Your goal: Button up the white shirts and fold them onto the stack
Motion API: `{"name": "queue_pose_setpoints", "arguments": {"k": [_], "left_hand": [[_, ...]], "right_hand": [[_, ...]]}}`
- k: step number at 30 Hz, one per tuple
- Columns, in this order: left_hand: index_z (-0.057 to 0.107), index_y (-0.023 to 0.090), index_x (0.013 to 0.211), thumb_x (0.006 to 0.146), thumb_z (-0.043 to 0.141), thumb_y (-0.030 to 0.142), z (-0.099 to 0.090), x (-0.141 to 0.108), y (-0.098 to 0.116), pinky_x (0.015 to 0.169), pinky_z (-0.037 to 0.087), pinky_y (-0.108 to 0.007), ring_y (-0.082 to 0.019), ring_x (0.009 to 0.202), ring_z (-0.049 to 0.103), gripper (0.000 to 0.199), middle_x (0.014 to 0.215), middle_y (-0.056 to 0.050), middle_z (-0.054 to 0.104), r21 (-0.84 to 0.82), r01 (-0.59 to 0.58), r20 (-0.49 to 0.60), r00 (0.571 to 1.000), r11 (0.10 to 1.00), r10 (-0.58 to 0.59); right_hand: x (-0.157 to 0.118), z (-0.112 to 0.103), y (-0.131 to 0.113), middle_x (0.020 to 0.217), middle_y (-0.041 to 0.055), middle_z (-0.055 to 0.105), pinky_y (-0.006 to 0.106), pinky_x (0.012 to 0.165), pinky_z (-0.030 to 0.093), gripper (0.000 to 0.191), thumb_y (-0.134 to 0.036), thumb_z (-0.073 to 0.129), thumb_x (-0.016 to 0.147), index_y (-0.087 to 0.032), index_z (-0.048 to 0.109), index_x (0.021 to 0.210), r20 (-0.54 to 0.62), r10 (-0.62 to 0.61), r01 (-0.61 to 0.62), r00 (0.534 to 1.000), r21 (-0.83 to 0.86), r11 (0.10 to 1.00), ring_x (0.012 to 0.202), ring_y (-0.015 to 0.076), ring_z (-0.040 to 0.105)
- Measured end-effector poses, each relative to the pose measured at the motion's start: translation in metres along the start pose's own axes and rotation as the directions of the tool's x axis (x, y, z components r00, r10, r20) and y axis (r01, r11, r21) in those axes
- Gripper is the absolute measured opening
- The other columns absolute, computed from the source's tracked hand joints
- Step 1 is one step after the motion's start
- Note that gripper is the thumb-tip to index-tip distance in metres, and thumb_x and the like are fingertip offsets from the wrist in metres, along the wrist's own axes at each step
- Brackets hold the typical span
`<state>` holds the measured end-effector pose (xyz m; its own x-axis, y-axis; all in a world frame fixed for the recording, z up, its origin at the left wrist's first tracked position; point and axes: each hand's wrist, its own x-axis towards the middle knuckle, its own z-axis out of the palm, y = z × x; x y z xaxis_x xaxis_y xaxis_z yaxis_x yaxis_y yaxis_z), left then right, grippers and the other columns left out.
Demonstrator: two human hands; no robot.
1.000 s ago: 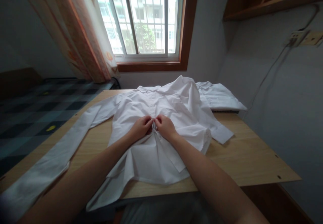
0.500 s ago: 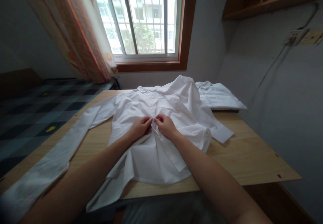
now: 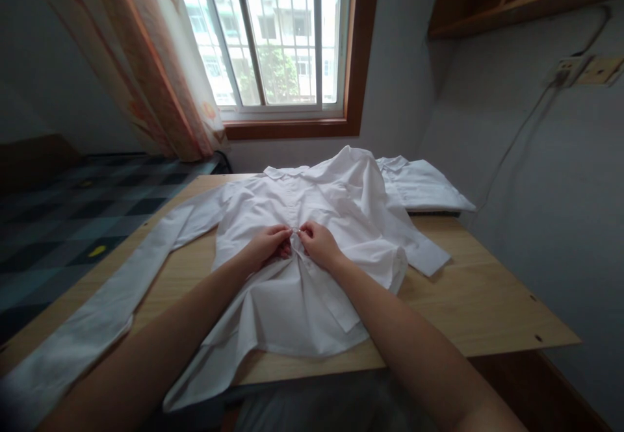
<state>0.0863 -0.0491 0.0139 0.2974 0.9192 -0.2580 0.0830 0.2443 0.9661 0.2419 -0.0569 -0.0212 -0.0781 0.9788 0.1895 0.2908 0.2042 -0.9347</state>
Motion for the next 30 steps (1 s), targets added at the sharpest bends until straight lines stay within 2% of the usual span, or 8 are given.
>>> {"name": "queue_pose_setpoints", "arguments": {"k": [6, 10, 13, 15, 17, 20, 23, 30], "left_hand": [[0.056, 0.017, 0.079, 0.082, 0.067, 0.033, -0.002, -0.001, -0.001, 0.041, 0.04, -0.016, -0.007, 0.04, 0.05, 0.02, 0.05, 0.006, 0.054, 0.091, -0.03, -0.022, 0.999, 0.995, 0.032], [0.06, 0.019, 0.091, 0.077, 0.068, 0.035, -0.017, -0.009, 0.007, 0.046, 0.041, -0.019, -0.011, 0.051, 0.056, 0.023, 0.066, 0.002, 0.063, 0.392, -0.152, 0.02, 0.987, 0.907, 0.156], [0.067, 0.02, 0.096, 0.078, 0.065, 0.036, -0.029, -0.019, 0.013, 0.077, 0.052, -0.031, -0.023, 0.09, 0.065, 0.024, 0.095, -0.007, 0.07, 0.78, -0.297, 0.161, 0.946, 0.551, 0.281], [0.069, 0.022, 0.109, 0.081, 0.063, 0.037, -0.035, -0.025, 0.016, 0.097, 0.047, -0.041, -0.031, 0.118, 0.057, 0.033, 0.119, -0.012, 0.066, 0.904, -0.327, 0.267, 0.935, 0.276, 0.234], [0.061, 0.021, 0.129, 0.085, 0.058, 0.038, -0.038, -0.029, 0.016, 0.107, 0.039, -0.047, -0.035, 0.135, 0.044, 0.047, 0.14, -0.015, 0.055, 0.936, -0.325, 0.31, 0.943, 0.138, 0.119], [0.043, 0.018, 0.148, 0.091, 0.049, 0.037, -0.041, -0.028, 0.015, 0.113, 0.031, -0.048, -0.036, 0.145, 0.031, 0.06, 0.155, -0.019, 0.038, 0.948, -0.304, 0.307, 0.951, 0.095, -0.025], [0.037, 0.018, 0.152, 0.093, 0.045, 0.038, -0.046, -0.02, 0.012, 0.116, 0.026, -0.049, -0.035, 0.148, 0.024, 0.063, 0.16, -0.018, 0.03, 0.96, -0.268, 0.273, 0.961, 0.084, -0.049], [0.057, 0.022, 0.136, 0.089, 0.054, 0.04, -0.067, 0.007, 0.002, 0.115, 0.03, -0.041, -0.028, 0.14, 0.042, 0.05, 0.15, -0.013, 0.048, 0.93, -0.304, 0.253, 0.937, 0.205, 0.242]], "right_hand": [[-0.003, -0.002, -0.003, 0.061, -0.0053, 0.056, 0.021, 0.046, 0.041, 0.015, -0.032, 0.053, 0.087, -0.019, 0.059, 0.086, 0.031, 0.016, -0.017, 0.999, 0.04, 0.999, 0.047, 0.0109, 0.056], [-0.008, -0.009, -0.017, 0.071, 0.0002, 0.066, 0.023, 0.058, 0.046, 0.015, -0.024, 0.053, 0.088, -0.018, 0.066, 0.09, 0.079, -0.063, 0.075, 0.995, -0.159, 0.984, 0.06, 0.0132, 0.062], [-0.016, -0.015, -0.03, 0.09, 0.0082, 0.073, 0.027, 0.076, 0.047, 0.017, -0.02, 0.055, 0.088, -0.018, 0.072, 0.092, 0.123, -0.169, 0.207, 0.978, -0.463, 0.862, 0.084, 0.0193, 0.066], [-0.023, -0.018, -0.035, 0.098, 0.0116, 0.074, 0.031, 0.083, 0.046, 0.02, -0.021, 0.055, 0.089, -0.019, 0.074, 0.094, 0.189, -0.159, 0.242, 0.969, -0.597, 0.765, 0.094, 0.0237, 0.066], [-0.029, -0.019, -0.036, 0.105, 0.0131, 0.074, 0.034, 0.088, 0.046, 0.024, -0.019, 0.052, 0.09, -0.019, 0.074, 0.098, 0.266, -0.109, 0.263, 0.958, -0.662, 0.701, 0.1, 0.0263, 0.065], [-0.036, -0.02, -0.028, 0.123, 0.012, 0.069, 0.036, 0.098, 0.044, 0.034, -0.014, 0.048, 0.09, -0.021, 0.072, 0.114, 0.35, -0.075, 0.307, 0.934, -0.674, 0.672, 0.115, 0.0263, 0.061], [-0.033, -0.02, -0.017, 0.141, 0.0112, 0.058, 0.038, 0.109, 0.037, 0.046, -0.013, 0.049, 0.089, -0.021, 0.063, 0.131, 0.382, -0.085, 0.334, 0.92, -0.654, 0.679, 0.131, 0.0258, 0.051], [-0.007, -0.015, -0.003, 0.155, 0.0079, 0.043, 0.054, 0.118, 0.023, 0.05, -0.017, 0.042, 0.095, -0.026, 0.052, 0.143, 0.317, 0.003, 0.217, 0.949, -0.658, 0.721, 0.144, 0.0259, 0.035]]}}
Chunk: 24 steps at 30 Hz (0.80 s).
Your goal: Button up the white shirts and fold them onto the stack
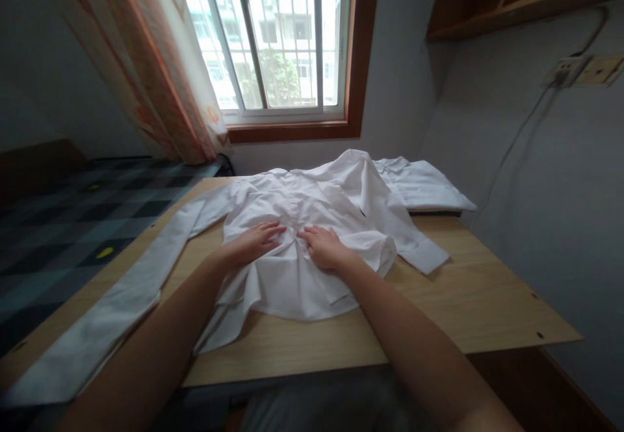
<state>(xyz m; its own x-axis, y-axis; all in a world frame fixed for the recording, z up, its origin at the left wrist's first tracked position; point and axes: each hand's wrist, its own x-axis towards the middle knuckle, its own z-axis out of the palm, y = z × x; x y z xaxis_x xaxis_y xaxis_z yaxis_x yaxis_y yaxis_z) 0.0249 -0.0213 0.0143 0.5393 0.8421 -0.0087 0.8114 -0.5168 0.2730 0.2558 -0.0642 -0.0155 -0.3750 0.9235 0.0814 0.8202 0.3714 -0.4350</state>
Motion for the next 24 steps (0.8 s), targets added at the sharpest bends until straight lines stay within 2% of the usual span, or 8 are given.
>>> {"name": "queue_pose_setpoints", "arguments": {"k": [3, 7, 9, 11, 14, 18, 21, 24], "left_hand": [[0.065, 0.021, 0.126, 0.086, 0.058, 0.041, 0.0, 0.001, -0.003, 0.111, 0.035, -0.04, -0.029, 0.132, 0.05, 0.045, 0.141, -0.014, 0.057, -0.031, 0.015, -0.105, 0.994, 0.999, -0.018], [0.073, 0.021, 0.104, 0.084, 0.06, 0.039, -0.008, -0.005, 0.01, 0.101, 0.042, -0.041, -0.031, 0.114, 0.059, 0.03, 0.119, -0.013, 0.066, 0.061, 0.013, -0.177, 0.984, 0.998, -0.002], [0.074, 0.019, 0.089, 0.084, 0.06, 0.04, -0.014, -0.011, 0.021, 0.093, 0.045, -0.039, -0.03, 0.102, 0.062, 0.026, 0.104, -0.013, 0.068, 0.102, 0.012, -0.15, 0.989, 0.995, 0.003], [0.073, 0.018, 0.081, 0.086, 0.057, 0.042, -0.019, -0.017, 0.031, 0.085, 0.047, -0.037, -0.029, 0.091, 0.064, 0.029, 0.092, -0.013, 0.069, 0.13, 0.027, -0.073, 0.997, 0.991, -0.018], [0.069, 0.016, 0.083, 0.085, 0.06, 0.045, -0.022, -0.024, 0.041, 0.076, 0.047, -0.035, -0.029, 0.085, 0.065, 0.03, 0.087, -0.013, 0.07, 0.19, 0.078, 0.036, 0.996, 0.979, -0.086], [0.064, 0.016, 0.1, 0.076, 0.07, 0.047, -0.027, -0.032, 0.046, 0.07, 0.046, -0.033, -0.031, 0.086, 0.067, 0.04, 0.096, -0.014, 0.071, 0.197, 0.173, 0.125, 0.972, 0.965, -0.2], [0.062, 0.019, 0.105, 0.068, 0.076, 0.044, -0.033, -0.038, 0.049, 0.071, 0.047, -0.032, -0.031, 0.087, 0.068, 0.046, 0.099, -0.012, 0.072, 0.161, 0.18, 0.154, 0.967, 0.97, -0.205], [0.062, 0.021, 0.108, 0.064, 0.076, 0.031, -0.04, -0.044, 0.054, 0.072, 0.047, -0.032, -0.03, 0.089, 0.068, 0.047, 0.104, -0.011, 0.072, 0.175, 0.17, 0.156, 0.968, 0.97, -0.198]], "right_hand": [[0.007, 0.0, 0.004, 0.156, 0.0072, 0.041, 0.056, 0.118, 0.02, 0.049, -0.018, 0.04, 0.097, -0.027, 0.052, 0.143, -0.03, 0.019, -0.018, 0.999, 0.013, 1.0, 0.146, 0.0246, 0.032], [0.008, 0.0, 0.007, 0.155, 0.0069, 0.043, 0.055, 0.118, 0.02, 0.047, -0.019, 0.041, 0.097, -0.028, 0.054, 0.141, -0.051, 0.023, -0.021, 0.998, 0.021, 1.0, 0.146, 0.024, 0.033], [0.007, 0.0, 0.006, 0.155, 0.0072, 0.043, 0.055, 0.118, 0.021, 0.047, -0.019, 0.041, 0.097, -0.027, 0.053, 0.141, -0.058, 0.016, -0.014, 0.998, 0.02, 1.0, 0.146, 0.0242, 0.032], [0.006, 0.001, 0.005, 0.155, 0.0074, 0.043, 0.055, 0.118, 0.021, 0.046, -0.02, 0.04, 0.097, -0.027, 0.054, 0.141, -0.064, 0.013, -0.011, 0.998, 0.018, 1.0, 0.145, 0.0243, 0.033], [0.003, 0.001, 0.002, 0.154, 0.0076, 0.044, 0.054, 0.118, 0.021, 0.046, -0.019, 0.041, 0.097, -0.026, 0.055, 0.14, -0.079, 0.013, -0.012, 0.997, 0.009, 1.0, 0.144, 0.0243, 0.035], [-0.001, -0.003, -0.004, 0.148, 0.0093, 0.052, 0.049, 0.115, 0.028, 0.041, -0.018, 0.045, 0.095, -0.023, 0.06, 0.133, -0.117, -0.003, -0.001, 0.993, -0.031, 1.0, 0.139, 0.0247, 0.043], [-0.005, -0.011, -0.01, 0.134, 0.0105, 0.062, 0.04, 0.106, 0.037, 0.036, -0.017, 0.05, 0.092, -0.02, 0.063, 0.126, -0.157, -0.014, 0.003, 0.987, -0.066, 0.998, 0.126, 0.024, 0.053], [-0.009, -0.019, -0.018, 0.114, 0.0106, 0.068, 0.034, 0.096, 0.041, 0.022, -0.023, 0.056, 0.092, -0.018, 0.068, 0.11, -0.215, -0.026, 0.005, 0.976, -0.097, 0.995, 0.11, 0.0232, 0.059]]}}
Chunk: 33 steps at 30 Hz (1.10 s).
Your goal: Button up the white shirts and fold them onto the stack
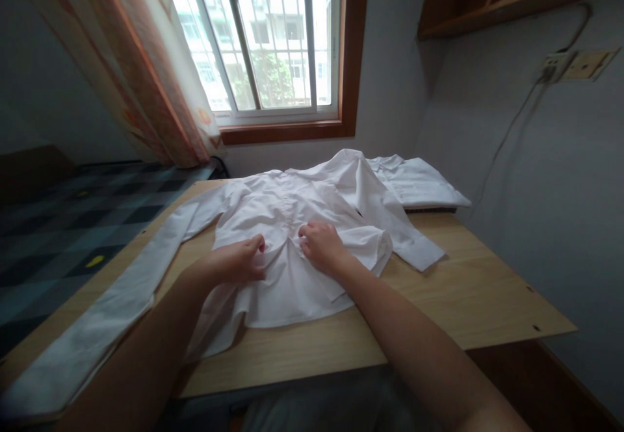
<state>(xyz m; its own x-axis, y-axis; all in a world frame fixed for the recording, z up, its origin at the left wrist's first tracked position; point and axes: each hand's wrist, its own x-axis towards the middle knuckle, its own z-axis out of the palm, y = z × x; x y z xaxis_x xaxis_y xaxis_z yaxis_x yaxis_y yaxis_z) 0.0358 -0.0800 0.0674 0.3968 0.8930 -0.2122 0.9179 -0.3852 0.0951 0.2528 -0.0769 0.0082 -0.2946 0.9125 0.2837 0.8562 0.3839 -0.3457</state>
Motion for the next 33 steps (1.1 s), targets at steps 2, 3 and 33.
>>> {"name": "queue_pose_setpoints", "arguments": {"k": [2, 3, 33], "left_hand": [[0.062, 0.019, 0.112, 0.07, 0.069, 0.024, -0.004, -0.003, 0.002, 0.071, 0.046, -0.032, -0.03, 0.089, 0.068, 0.043, 0.105, -0.013, 0.072, 0.029, 0.005, -0.024, 1.0, 1.0, -0.005], [0.062, 0.017, 0.111, 0.074, 0.064, 0.021, -0.007, -0.003, 0.003, 0.072, 0.045, -0.032, -0.03, 0.09, 0.067, 0.038, 0.105, -0.014, 0.072, 0.035, 0.007, -0.052, 0.999, 0.999, -0.005], [0.076, 0.017, 0.084, 0.081, 0.053, 0.028, -0.009, 0.019, -0.007, 0.071, 0.044, -0.027, -0.02, 0.08, 0.063, 0.026, 0.087, -0.007, 0.07, -0.145, -0.178, -0.139, 0.978, 0.973, 0.158]], "right_hand": [[-0.002, -0.005, -0.006, 0.103, 0.0088, 0.068, 0.031, 0.088, 0.043, 0.019, -0.034, 0.06, 0.092, -0.018, 0.067, 0.101, -0.018, -0.028, 0.028, 0.999, 0.023, 0.999, 0.099, 0.0213, 0.061], [-0.003, -0.007, -0.009, 0.1, 0.0078, 0.068, 0.03, 0.084, 0.043, 0.023, -0.039, 0.062, 0.091, -0.018, 0.065, 0.1, -0.014, -0.042, 0.042, 0.999, 0.039, 0.998, 0.094, 0.0204, 0.061], [-0.011, -0.023, -0.018, 0.108, 0.0116, 0.073, 0.027, 0.08, 0.042, 0.028, -0.012, 0.047, 0.091, -0.015, 0.072, 0.103, 0.243, 0.117, -0.092, 0.963, -0.113, 0.989, 0.099, 0.0228, 0.065]]}}
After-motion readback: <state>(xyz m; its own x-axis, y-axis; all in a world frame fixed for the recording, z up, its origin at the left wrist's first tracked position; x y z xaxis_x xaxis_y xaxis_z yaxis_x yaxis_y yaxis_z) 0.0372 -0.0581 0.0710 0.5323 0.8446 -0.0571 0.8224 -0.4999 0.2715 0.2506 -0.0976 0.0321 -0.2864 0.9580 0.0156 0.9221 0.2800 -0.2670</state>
